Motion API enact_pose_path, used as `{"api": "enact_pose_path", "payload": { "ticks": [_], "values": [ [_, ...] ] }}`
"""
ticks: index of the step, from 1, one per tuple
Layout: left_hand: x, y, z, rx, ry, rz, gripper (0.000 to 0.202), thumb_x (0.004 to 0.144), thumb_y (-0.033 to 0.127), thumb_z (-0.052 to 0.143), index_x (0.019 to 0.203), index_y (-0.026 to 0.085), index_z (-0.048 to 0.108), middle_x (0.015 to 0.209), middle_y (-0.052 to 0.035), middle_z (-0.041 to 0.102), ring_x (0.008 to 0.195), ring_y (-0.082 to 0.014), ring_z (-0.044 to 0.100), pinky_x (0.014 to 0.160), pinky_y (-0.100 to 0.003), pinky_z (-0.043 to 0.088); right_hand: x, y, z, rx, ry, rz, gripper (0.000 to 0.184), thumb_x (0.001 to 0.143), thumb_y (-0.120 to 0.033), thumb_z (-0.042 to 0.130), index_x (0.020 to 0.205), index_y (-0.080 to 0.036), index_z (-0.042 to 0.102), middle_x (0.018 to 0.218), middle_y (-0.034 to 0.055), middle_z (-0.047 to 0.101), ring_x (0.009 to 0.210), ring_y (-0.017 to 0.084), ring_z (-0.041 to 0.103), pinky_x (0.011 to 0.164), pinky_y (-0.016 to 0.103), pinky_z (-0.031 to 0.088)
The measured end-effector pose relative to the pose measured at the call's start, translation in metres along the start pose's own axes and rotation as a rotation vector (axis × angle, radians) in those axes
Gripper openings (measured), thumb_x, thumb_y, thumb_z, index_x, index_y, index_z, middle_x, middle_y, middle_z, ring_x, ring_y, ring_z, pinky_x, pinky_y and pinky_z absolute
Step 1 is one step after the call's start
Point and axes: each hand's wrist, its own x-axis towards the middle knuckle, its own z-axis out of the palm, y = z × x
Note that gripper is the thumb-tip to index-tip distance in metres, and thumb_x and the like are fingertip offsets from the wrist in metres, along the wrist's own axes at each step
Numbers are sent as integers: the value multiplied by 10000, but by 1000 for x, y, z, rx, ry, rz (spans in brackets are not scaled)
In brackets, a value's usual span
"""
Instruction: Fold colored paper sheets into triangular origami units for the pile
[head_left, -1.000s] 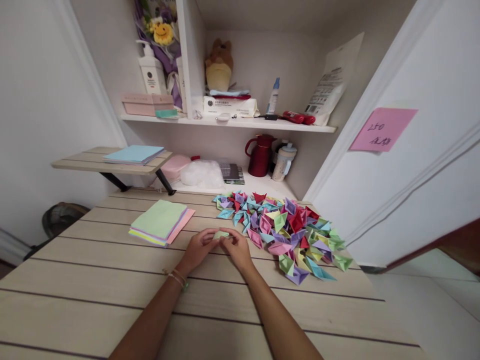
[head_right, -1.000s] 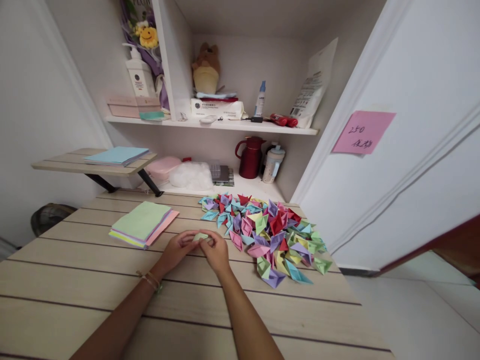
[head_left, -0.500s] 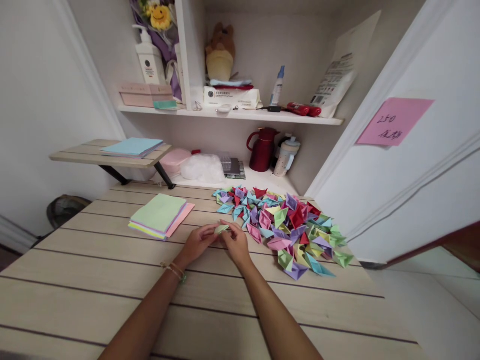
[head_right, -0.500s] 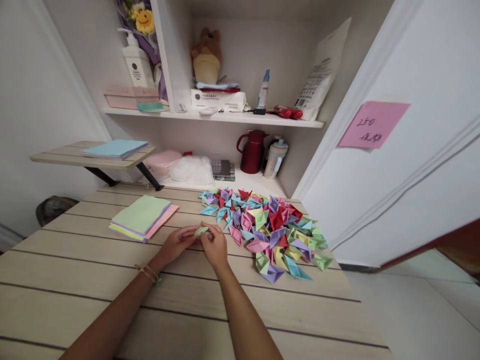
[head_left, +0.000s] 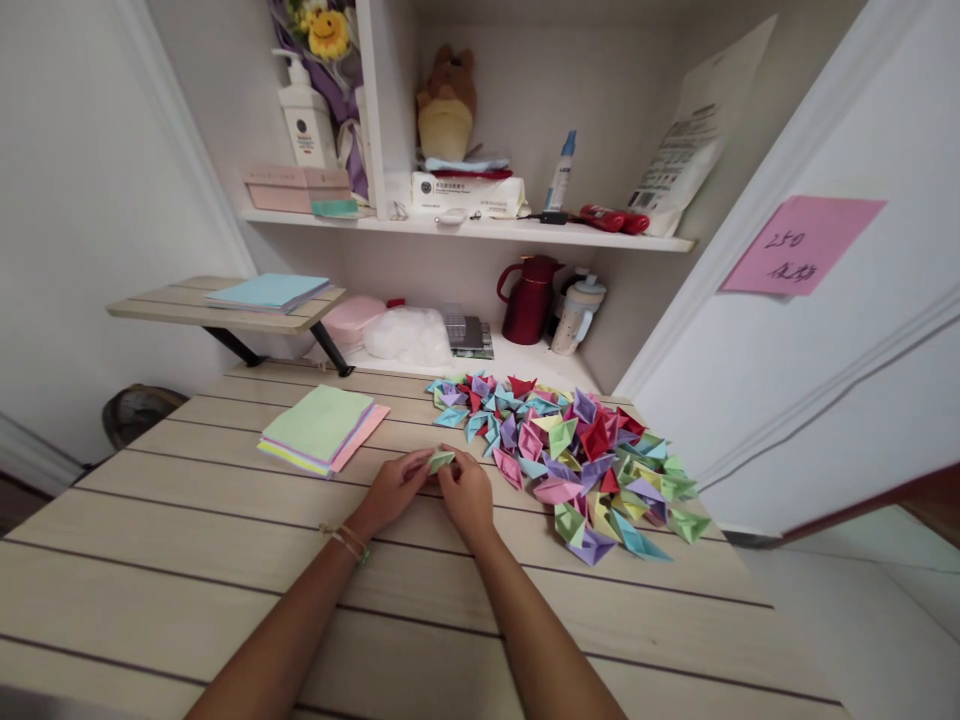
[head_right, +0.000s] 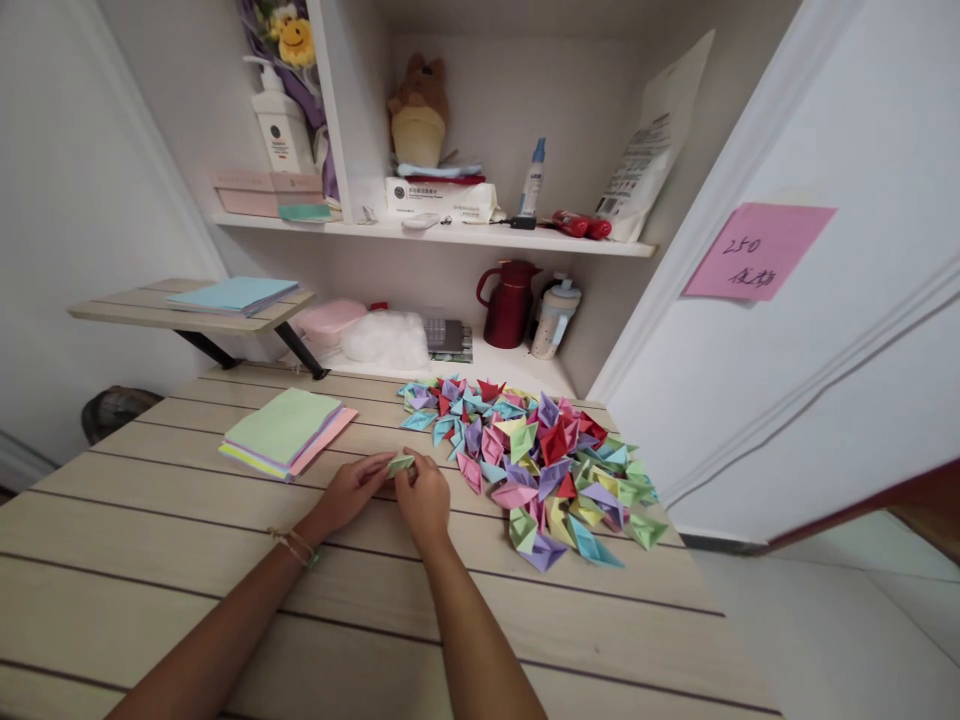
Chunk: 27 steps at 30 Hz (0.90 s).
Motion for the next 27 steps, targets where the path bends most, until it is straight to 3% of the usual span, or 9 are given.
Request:
{"api": "enact_pose_path", "payload": {
  "ticks": [3,9,14,19,23,27],
  "values": [
    [-2,3,0,96,65,46,280,769,273,520,1019,195,620,1009,-63,664,980,-221,580,893,-349,424,-3,-4,1,-84,-29,-83,408,759,-176,487,1157,-237,553,944,54,619,771,182,563,717,272,420],
    [-1,-6,-5,22,114,-40,250,733,227,542,972,162,575,661,0,648,648,-167,614,640,-278,479,-7,-11,2,-88,-84,-237,545,767,-88,414,1278,-276,418,1080,62,537,875,178,554,720,263,444],
    [-1,-6,-10,-191,103,-121,256,701,268,614,927,163,556,702,-19,675,692,-181,641,678,-301,484,-4,-14,3,272,-52,-81,338,804,-153,420,1112,-224,542,950,45,621,720,154,579,637,253,466],
    [-2,-2,-15,-283,98,-139,315,677,221,646,972,169,549,727,-19,690,680,-164,643,672,-286,491,-3,-16,5,464,-40,12,183,766,-186,468,855,-202,626,1073,54,583,713,138,581,603,239,461],
    [-2,-5,-16,-262,108,-153,322,682,231,645,988,152,581,786,-50,700,734,-178,646,696,-296,497,-1,-14,8,598,-109,119,181,762,-208,463,867,-198,610,785,14,641,678,149,580,609,240,456],
    [-1,-8,-18,-185,130,-142,332,645,222,681,962,146,618,832,-63,700,756,-180,643,711,-285,498,0,-9,10,655,-81,169,172,743,-212,463,829,-185,609,689,1,611,631,143,553,571,227,440]
  ]
}}
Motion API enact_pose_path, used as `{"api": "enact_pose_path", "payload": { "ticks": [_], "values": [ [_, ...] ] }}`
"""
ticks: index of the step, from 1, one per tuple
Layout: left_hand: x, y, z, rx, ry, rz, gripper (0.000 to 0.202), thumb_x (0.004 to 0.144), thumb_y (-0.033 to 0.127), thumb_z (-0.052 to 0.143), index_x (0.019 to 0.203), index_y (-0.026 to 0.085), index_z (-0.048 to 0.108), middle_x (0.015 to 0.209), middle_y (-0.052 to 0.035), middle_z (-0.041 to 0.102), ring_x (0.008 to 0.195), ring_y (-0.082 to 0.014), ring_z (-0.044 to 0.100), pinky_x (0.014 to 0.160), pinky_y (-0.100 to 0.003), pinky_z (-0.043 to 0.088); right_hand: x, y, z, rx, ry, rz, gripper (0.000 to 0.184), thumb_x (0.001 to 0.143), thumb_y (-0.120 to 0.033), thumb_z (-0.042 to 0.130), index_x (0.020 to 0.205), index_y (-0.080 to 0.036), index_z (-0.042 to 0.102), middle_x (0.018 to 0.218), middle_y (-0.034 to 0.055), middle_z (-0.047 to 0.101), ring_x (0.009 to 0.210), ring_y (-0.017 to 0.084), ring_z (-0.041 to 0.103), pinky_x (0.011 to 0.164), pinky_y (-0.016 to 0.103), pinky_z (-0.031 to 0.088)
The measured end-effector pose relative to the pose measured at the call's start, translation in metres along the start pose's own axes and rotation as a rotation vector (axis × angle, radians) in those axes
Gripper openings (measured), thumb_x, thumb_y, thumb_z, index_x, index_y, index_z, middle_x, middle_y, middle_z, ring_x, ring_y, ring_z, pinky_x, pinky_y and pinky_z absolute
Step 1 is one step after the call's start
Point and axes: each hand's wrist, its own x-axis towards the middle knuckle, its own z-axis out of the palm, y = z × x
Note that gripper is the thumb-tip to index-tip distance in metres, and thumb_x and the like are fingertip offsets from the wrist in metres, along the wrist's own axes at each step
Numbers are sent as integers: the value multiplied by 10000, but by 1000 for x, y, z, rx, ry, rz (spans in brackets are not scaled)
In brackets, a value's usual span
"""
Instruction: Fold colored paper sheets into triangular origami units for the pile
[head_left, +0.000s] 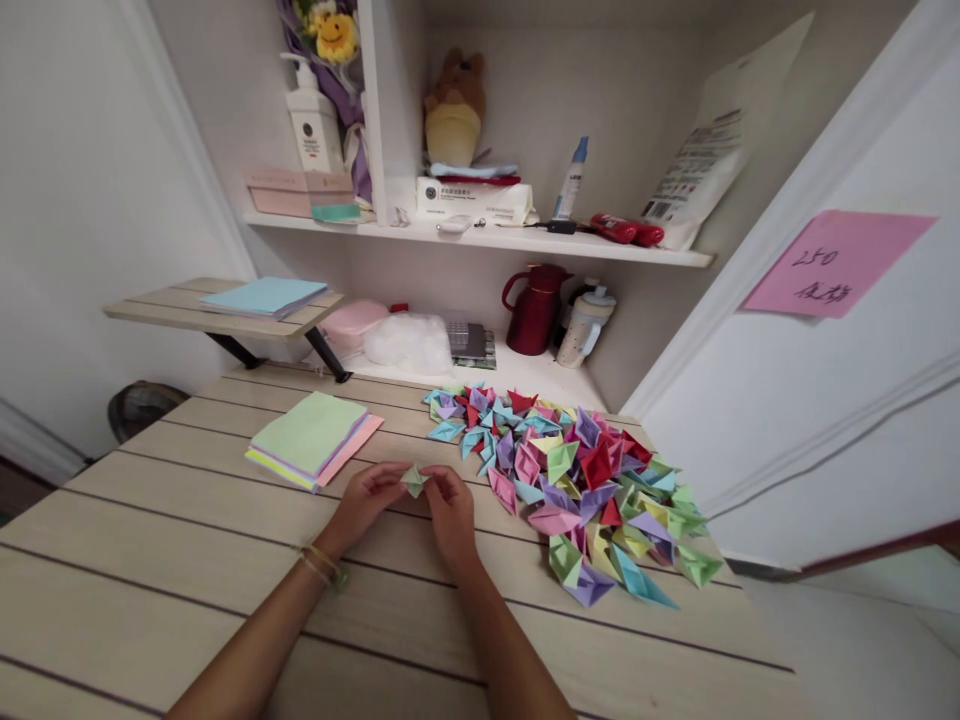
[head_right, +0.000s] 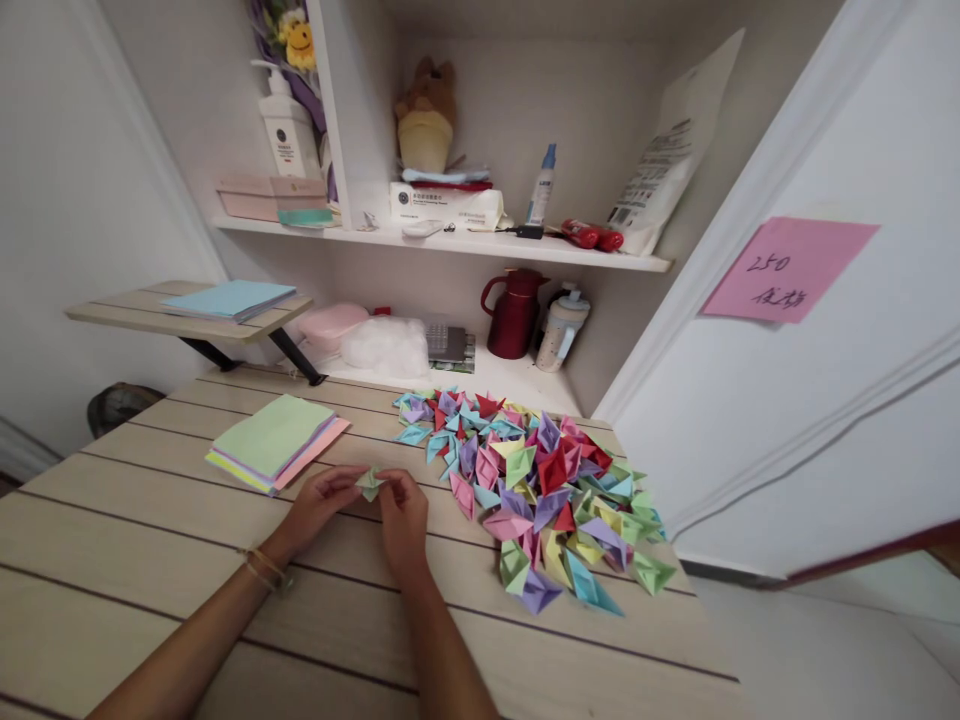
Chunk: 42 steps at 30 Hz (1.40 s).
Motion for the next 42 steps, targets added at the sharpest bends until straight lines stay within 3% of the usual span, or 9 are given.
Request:
{"api": "enact_pose_path", "payload": {
  "ticks": [8,12,14,18,28,35,42],
  "values": [
    [-3,-2,3,13,24,25,318,636,253,691,919,157,581,783,-39,689,733,-169,642,678,-277,511,-1,-1,-1,-26,-8,17,149,688,-169,468,742,-166,607,666,-1,607,622,143,545,569,232,437],
    [-5,-3,2,35,22,30,344,650,236,684,956,167,543,735,-20,681,695,-155,638,642,-255,506,-1,-1,1,-30,-15,7,186,687,-227,561,861,-170,585,706,4,623,631,147,556,562,232,446],
    [-6,-5,1,67,-15,52,278,674,248,660,920,157,570,783,-43,685,737,-167,638,677,-271,508,-1,0,2,-96,-33,-8,258,681,-254,604,926,-176,588,726,9,638,619,145,555,555,231,446],
    [-6,-7,3,140,-73,128,205,706,256,617,877,143,614,877,-75,684,820,-190,631,756,-309,499,-2,1,0,-211,-74,-37,191,718,-290,585,861,-177,639,735,20,657,590,138,550,542,228,439],
    [-7,-3,9,244,-23,204,145,665,202,598,803,157,588,753,-22,670,685,-161,654,625,-255,524,-4,8,-4,-327,14,-164,186,739,-323,572,826,-180,653,776,40,658,621,149,578,571,241,465],
    [-14,-3,6,219,-126,228,160,654,203,603,802,158,563,752,-15,652,702,-158,654,615,-242,528,-20,-2,-3,-407,56,-232,143,717,-304,604,777,-182,649,756,36,655,607,148,588,573,242,478],
    [-22,-3,9,224,-212,246,116,709,242,587,768,166,523,693,-12,655,643,-132,638,558,-211,509,-31,-6,-15,-435,-11,-269,131,741,-280,585,798,-189,659,759,32,669,639,154,599,561,235,469]
  ]
}}
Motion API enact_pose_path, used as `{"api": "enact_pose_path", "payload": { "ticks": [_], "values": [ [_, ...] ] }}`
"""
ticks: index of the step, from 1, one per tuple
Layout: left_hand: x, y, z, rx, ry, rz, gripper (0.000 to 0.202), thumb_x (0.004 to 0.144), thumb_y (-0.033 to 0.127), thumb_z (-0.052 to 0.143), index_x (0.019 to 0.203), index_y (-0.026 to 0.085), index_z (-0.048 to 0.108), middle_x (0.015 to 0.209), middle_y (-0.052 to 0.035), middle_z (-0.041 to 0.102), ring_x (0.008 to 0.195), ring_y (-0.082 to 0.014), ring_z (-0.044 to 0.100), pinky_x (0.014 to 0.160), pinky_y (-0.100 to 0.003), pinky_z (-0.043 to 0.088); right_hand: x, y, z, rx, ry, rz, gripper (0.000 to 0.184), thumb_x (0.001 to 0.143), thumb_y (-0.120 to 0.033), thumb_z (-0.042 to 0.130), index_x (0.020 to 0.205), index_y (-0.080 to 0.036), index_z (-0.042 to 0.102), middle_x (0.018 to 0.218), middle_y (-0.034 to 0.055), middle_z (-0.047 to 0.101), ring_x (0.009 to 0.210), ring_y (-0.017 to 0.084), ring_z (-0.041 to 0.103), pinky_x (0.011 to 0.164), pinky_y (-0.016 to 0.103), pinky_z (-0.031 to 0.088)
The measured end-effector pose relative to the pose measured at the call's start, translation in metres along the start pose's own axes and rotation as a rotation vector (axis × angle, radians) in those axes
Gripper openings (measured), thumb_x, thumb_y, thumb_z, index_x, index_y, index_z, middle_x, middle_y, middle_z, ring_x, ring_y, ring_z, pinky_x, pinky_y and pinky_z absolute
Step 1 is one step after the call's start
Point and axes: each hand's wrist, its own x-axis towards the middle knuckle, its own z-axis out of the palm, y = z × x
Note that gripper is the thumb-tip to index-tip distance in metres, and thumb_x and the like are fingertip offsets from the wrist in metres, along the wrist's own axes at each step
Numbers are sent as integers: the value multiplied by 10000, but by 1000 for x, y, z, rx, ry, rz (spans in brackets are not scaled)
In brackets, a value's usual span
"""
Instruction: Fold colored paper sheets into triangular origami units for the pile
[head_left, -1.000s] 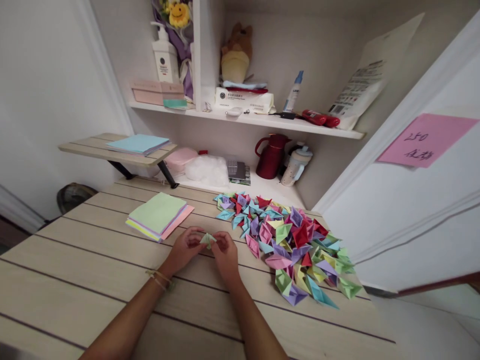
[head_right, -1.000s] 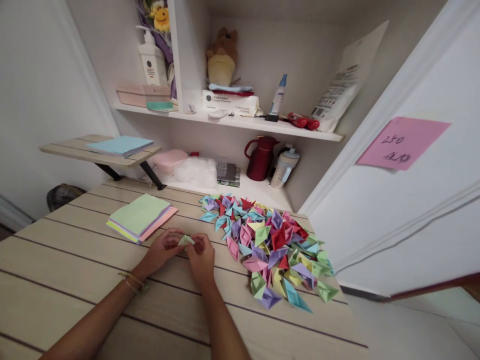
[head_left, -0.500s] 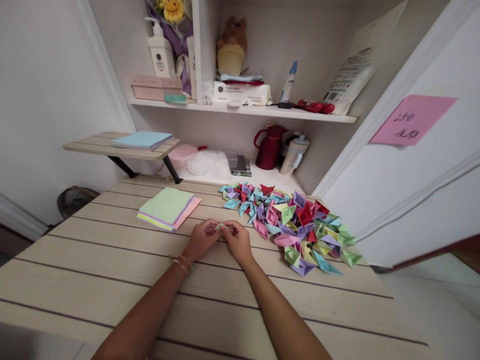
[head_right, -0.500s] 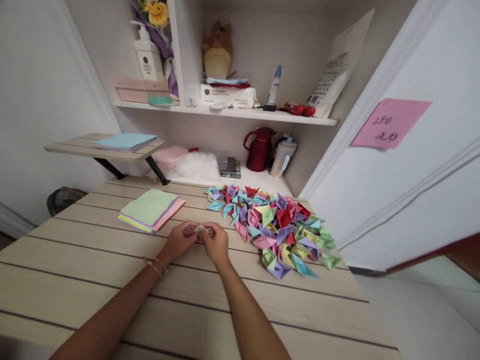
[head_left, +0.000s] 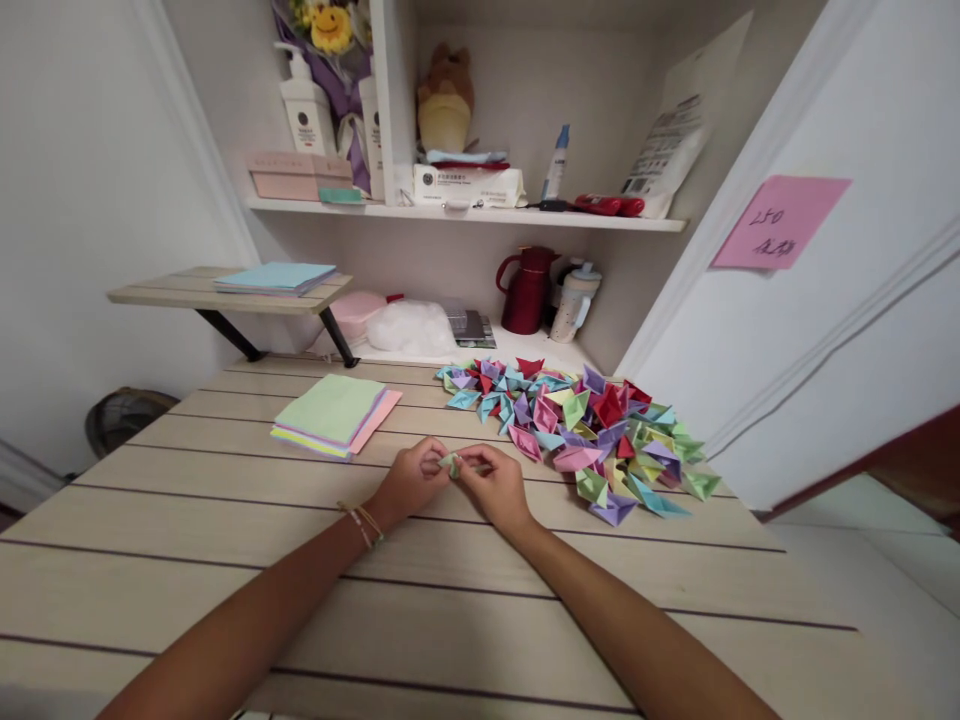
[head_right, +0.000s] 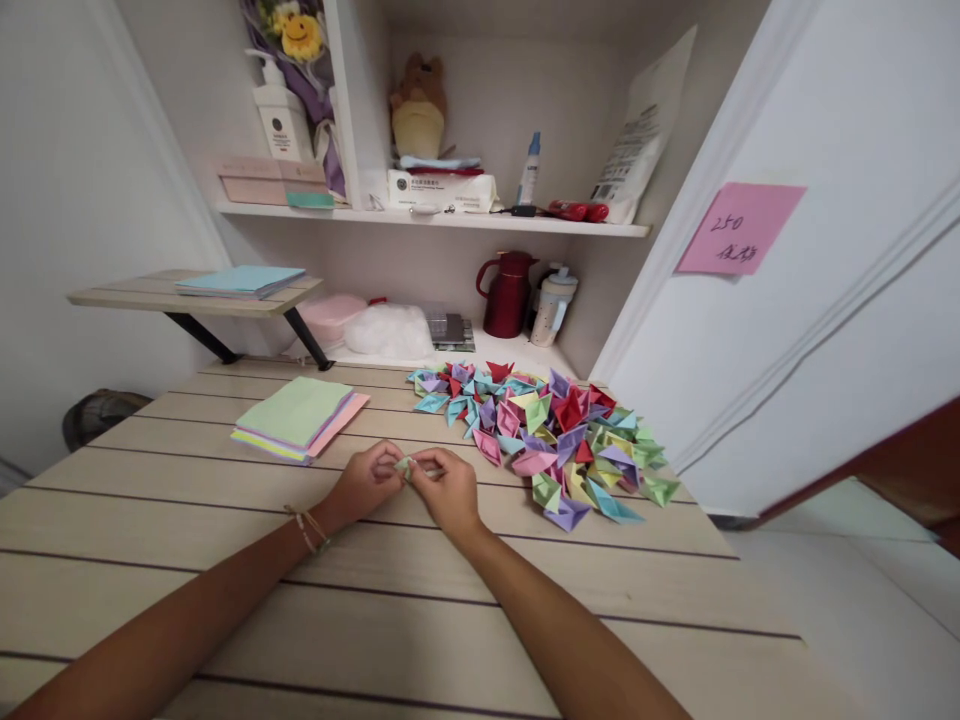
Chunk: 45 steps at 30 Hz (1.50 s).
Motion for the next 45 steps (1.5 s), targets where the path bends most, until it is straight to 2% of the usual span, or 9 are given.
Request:
{"api": "enact_pose_path", "payload": {
  "ticks": [4,7,11,18,24,30,36,42,45],
  "values": [
    [2,-4,0,-32,20,-18,136,699,233,596,779,169,507,718,-13,662,689,-145,648,582,-216,513,1,1,0,-36,-3,-28,132,758,-279,568,816,-201,657,800,32,663,679,157,595,569,232,461],
    [5,-7,-1,-100,50,-44,167,717,226,565,863,172,503,770,-21,666,711,-157,655,624,-261,537,5,5,1,-15,14,-13,145,763,-284,563,837,-188,643,808,40,654,694,159,594,570,232,460],
    [6,-5,-1,-86,-25,-43,268,740,245,552,996,172,535,933,-64,662,776,-174,656,699,-296,541,9,10,-1,41,25,-3,175,764,-315,570,840,-184,657,806,49,651,703,167,595,634,265,471],
    [6,-4,2,-33,-4,-18,227,736,276,560,935,169,588,855,-57,684,795,-192,653,691,-291,547,10,9,-4,-2,0,-50,133,739,-296,607,797,-210,690,773,50,650,725,181,591,637,275,465],
    [6,-4,1,35,44,10,187,744,227,530,907,169,601,911,-63,682,843,-197,648,715,-286,530,7,3,-2,-41,-6,-78,102,730,-235,595,790,-191,665,769,39,627,680,157,583,611,253,458],
    [12,-10,-3,-168,96,-48,169,757,249,528,895,154,545,966,-96,670,873,-200,640,744,-311,520,8,3,-2,-37,25,-54,108,736,-242,569,773,-179,648,766,37,617,658,149,571,592,247,457],
    [17,-11,-5,-426,173,-149,234,740,296,573,889,159,455,975,-112,667,845,-203,649,716,-357,538,11,10,-1,52,50,1,189,769,-313,549,870,-187,647,853,60,635,700,167,573,584,253,473],
    [17,-15,-4,-417,249,-102,294,721,343,600,879,157,435,958,-109,664,880,-211,639,736,-365,535,11,7,-1,115,-53,72,282,706,-336,631,947,-189,633,872,58,661,716,177,590,575,253,472],
    [16,-16,-2,-384,209,-78,286,723,347,596,871,166,433,956,-101,663,886,-210,636,723,-350,536,10,5,0,158,-41,78,420,670,-322,669,1059,-198,571,869,47,651,686,160,595,562,239,470]
  ]
}}
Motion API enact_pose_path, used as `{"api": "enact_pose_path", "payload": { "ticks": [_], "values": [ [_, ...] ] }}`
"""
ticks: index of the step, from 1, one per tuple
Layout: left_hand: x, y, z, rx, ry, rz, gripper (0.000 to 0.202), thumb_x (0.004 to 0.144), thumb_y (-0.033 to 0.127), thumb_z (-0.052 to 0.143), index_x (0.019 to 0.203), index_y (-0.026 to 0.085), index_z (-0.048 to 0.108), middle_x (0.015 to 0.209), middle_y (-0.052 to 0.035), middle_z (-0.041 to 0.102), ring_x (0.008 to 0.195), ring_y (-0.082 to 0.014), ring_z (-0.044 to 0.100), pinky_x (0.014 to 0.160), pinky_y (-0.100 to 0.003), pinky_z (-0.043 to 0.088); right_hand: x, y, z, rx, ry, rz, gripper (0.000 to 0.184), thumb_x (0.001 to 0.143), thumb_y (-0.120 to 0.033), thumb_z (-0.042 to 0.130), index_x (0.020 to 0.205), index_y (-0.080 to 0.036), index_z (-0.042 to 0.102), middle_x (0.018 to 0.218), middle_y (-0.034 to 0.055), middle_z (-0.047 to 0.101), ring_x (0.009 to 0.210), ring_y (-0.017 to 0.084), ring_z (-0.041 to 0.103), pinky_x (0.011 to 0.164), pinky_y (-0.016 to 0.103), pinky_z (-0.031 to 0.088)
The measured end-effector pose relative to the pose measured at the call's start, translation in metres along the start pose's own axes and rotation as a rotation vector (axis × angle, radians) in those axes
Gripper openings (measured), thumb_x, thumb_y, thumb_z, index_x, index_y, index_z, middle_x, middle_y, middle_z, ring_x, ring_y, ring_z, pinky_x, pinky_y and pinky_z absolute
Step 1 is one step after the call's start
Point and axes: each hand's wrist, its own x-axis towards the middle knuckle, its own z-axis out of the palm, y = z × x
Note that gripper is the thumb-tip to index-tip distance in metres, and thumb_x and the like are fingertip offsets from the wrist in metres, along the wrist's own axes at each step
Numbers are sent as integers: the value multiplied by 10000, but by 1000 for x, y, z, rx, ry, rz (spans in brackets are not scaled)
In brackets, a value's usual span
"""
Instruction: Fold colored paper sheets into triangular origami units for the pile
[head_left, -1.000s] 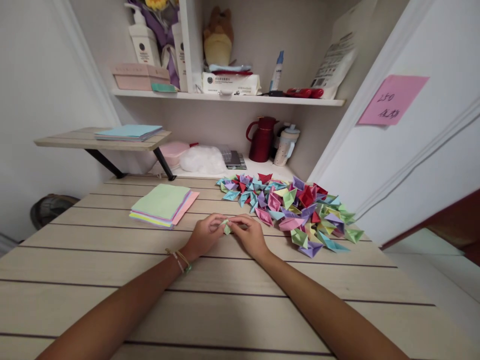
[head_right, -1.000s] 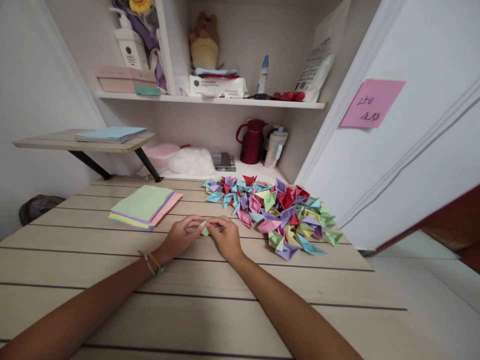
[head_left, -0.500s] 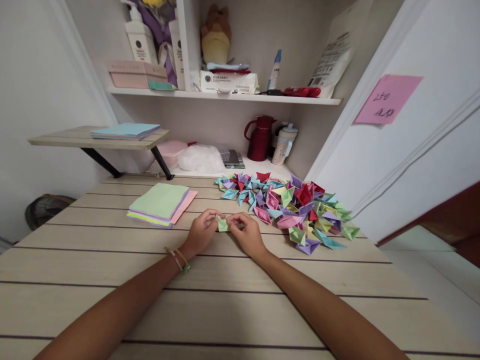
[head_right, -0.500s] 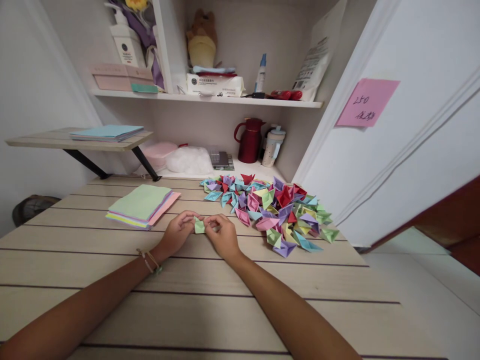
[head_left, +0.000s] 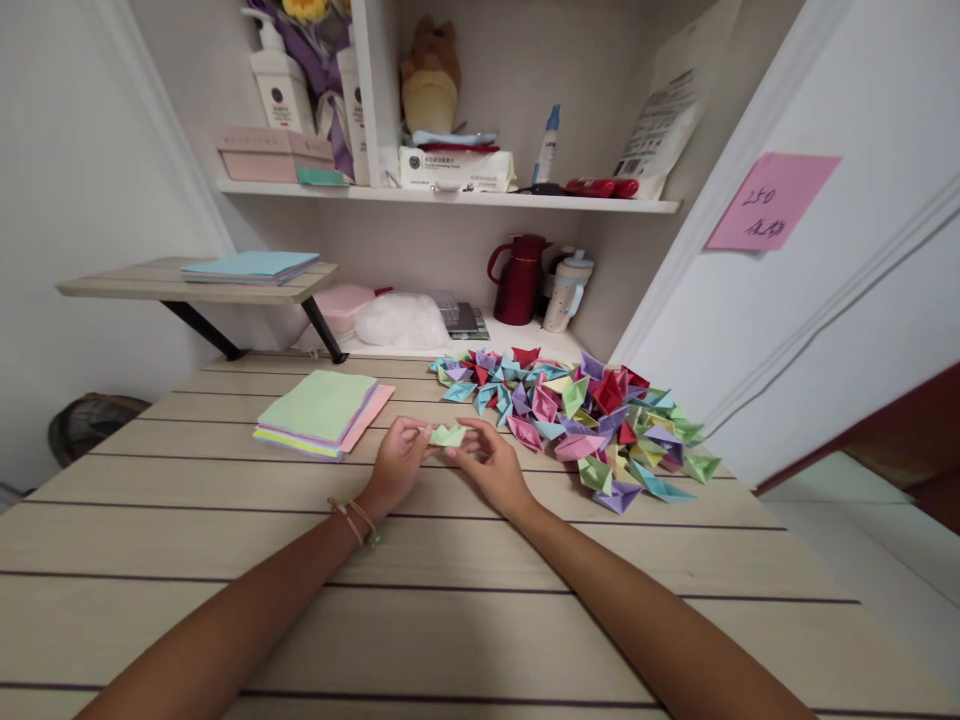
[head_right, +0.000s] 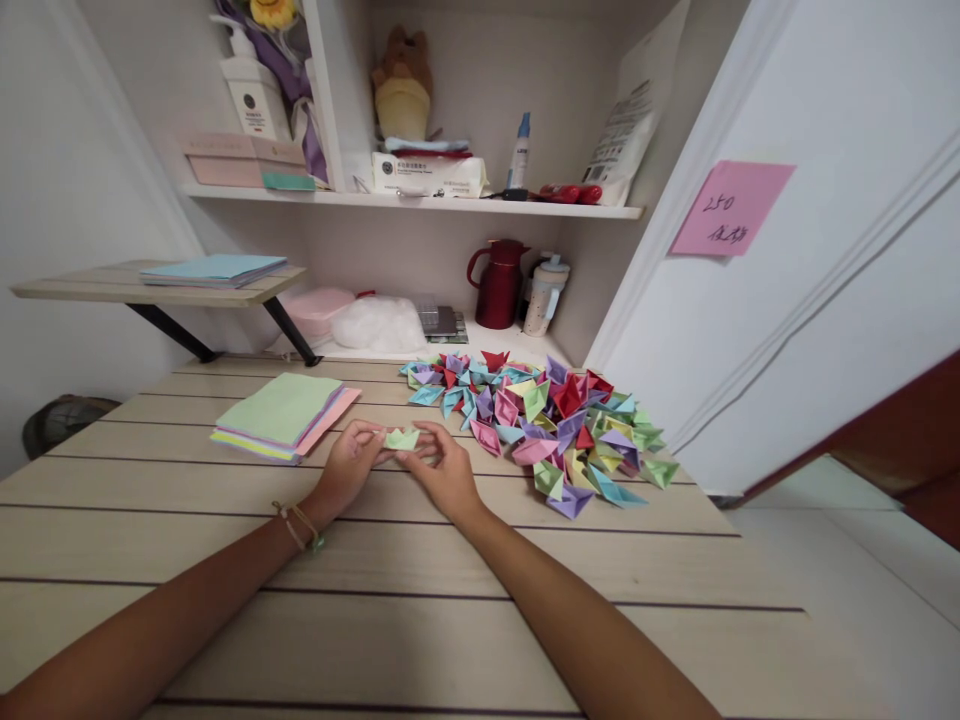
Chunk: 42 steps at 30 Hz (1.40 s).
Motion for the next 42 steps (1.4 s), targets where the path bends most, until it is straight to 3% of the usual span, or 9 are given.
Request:
{"api": "enact_pose_path", "payload": {
  "ticks": [2,5,11,19,32,37,42],
  "values": [
    [-1,0,1,9,-39,18,264,728,328,593,867,173,431,963,-96,660,897,-206,631,730,-340,531,0,1,0,24,16,3,417,681,-320,658,1066,-196,556,864,45,645,662,150,589,548,232,469],
    [-2,1,1,12,-58,50,239,731,281,596,869,175,433,968,-96,656,901,-198,629,754,-335,517,0,2,-1,-20,13,-26,268,732,-319,607,965,-189,608,882,56,641,665,154,580,541,237,468],
    [-5,3,1,113,-160,36,220,690,221,628,869,155,518,934,-81,662,885,-187,631,808,-336,493,0,-2,-3,-131,-7,-181,200,811,-276,510,930,-227,663,934,65,632,860,191,579,702,290,478],
    [-8,7,3,183,-211,45,230,728,260,597,930,150,606,994,-85,666,941,-205,616,873,-347,472,1,9,0,57,44,-7,175,726,-307,607,846,-180,618,772,47,660,690,175,617,574,255,494],
    [-11,8,2,316,-171,45,317,687,292,642,975,163,613,950,-59,684,823,-208,651,734,-299,528,0,3,0,13,24,-6,210,733,-362,588,807,-168,621,712,35,655,614,154,606,557,242,488],
    [-9,6,0,345,-151,90,192,749,307,571,868,162,614,827,-43,689,751,-181,652,706,-276,518,-1,-1,1,-3,-2,-18,197,743,-350,577,796,-163,606,675,23,625,598,139,580,545,226,471],
    [-10,7,2,385,-181,144,161,752,292,559,825,159,612,906,-69,668,795,-172,629,752,-289,500,-1,-3,0,1,11,20,184,735,-342,577,745,-159,583,642,11,601,575,131,553,525,217,448]
  ]
}}
